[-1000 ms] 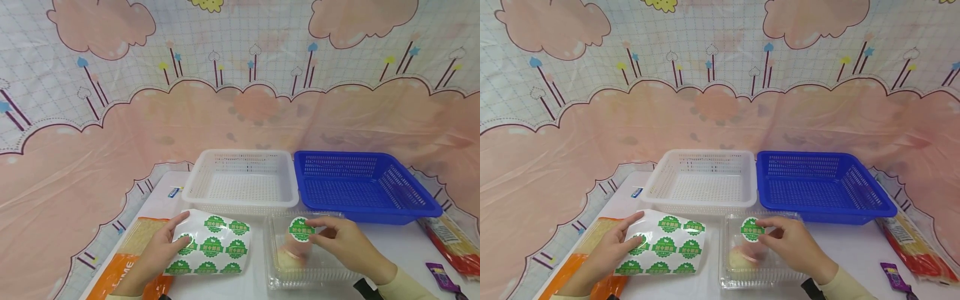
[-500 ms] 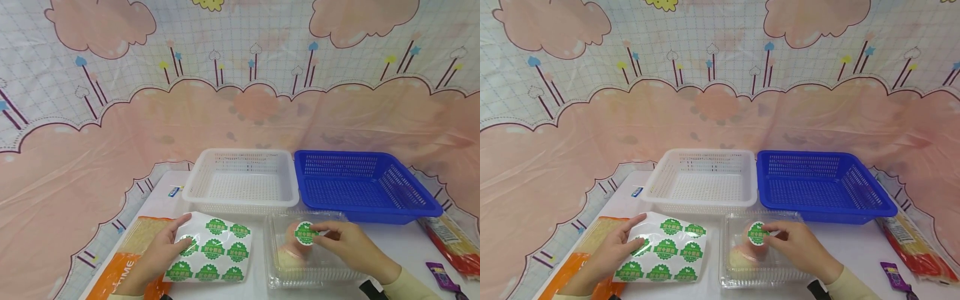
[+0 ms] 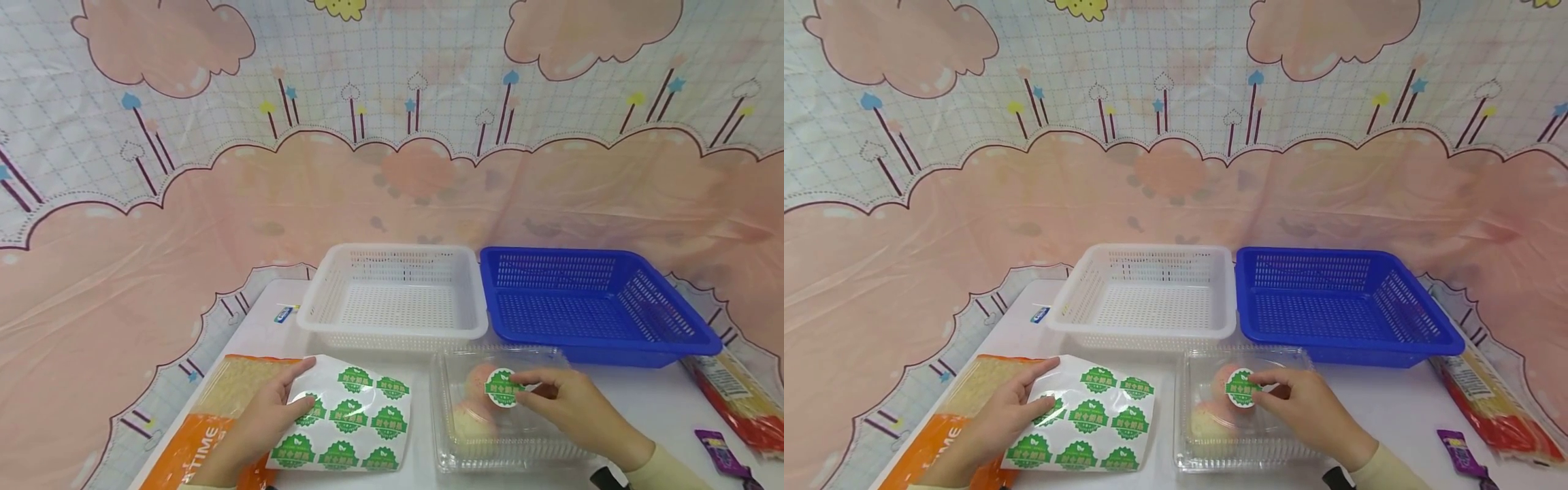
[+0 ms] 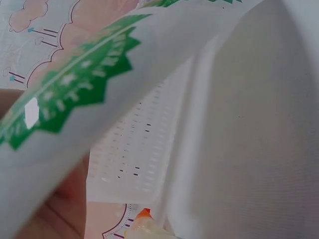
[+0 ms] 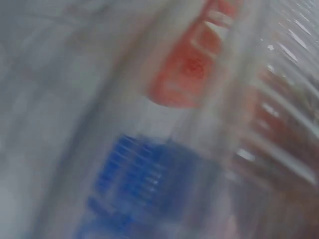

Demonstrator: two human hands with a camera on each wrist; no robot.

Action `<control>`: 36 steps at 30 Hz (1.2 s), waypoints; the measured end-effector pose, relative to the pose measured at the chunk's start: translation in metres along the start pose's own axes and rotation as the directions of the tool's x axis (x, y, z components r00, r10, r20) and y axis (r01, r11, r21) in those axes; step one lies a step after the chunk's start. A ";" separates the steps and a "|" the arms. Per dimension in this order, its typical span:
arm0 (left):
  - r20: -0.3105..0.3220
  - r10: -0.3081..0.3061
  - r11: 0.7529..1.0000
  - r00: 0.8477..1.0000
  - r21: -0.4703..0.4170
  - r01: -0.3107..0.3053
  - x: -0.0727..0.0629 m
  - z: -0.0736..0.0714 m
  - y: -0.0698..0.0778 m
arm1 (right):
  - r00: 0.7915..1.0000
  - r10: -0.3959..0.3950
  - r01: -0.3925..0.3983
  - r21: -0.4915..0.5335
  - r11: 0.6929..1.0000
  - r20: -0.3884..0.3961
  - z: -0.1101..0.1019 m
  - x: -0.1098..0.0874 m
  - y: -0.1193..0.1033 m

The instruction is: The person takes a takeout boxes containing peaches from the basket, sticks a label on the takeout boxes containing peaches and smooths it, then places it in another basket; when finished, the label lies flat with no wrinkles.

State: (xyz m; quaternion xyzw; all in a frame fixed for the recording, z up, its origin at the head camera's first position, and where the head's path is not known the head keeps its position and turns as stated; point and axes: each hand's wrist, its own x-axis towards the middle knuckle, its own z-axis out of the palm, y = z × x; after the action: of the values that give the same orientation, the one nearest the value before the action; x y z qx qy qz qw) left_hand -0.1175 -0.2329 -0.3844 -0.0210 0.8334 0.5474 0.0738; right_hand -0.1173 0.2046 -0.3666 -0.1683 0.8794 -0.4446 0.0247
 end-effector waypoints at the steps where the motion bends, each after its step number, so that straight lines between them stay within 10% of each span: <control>1: -0.002 -0.006 1.000 1.000 0.009 0.006 0.001 0.000 -0.001 | 1.000 0.000 0.000 0.002 1.000 -0.004 0.001 0.000 0.001; 36: -0.040 -0.078 0.996 0.996 0.048 0.080 0.006 0.009 -0.006 | 0.999 -0.024 0.019 -0.112 0.994 -0.044 0.016 0.006 0.012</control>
State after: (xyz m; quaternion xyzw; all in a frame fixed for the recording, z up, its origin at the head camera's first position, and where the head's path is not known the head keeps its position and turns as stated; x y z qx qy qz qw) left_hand -0.1217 -0.2270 -0.3942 -0.0627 0.8464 0.5228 0.0799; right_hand -0.1233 0.1974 -0.3852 -0.1687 0.9013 -0.3989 -0.0093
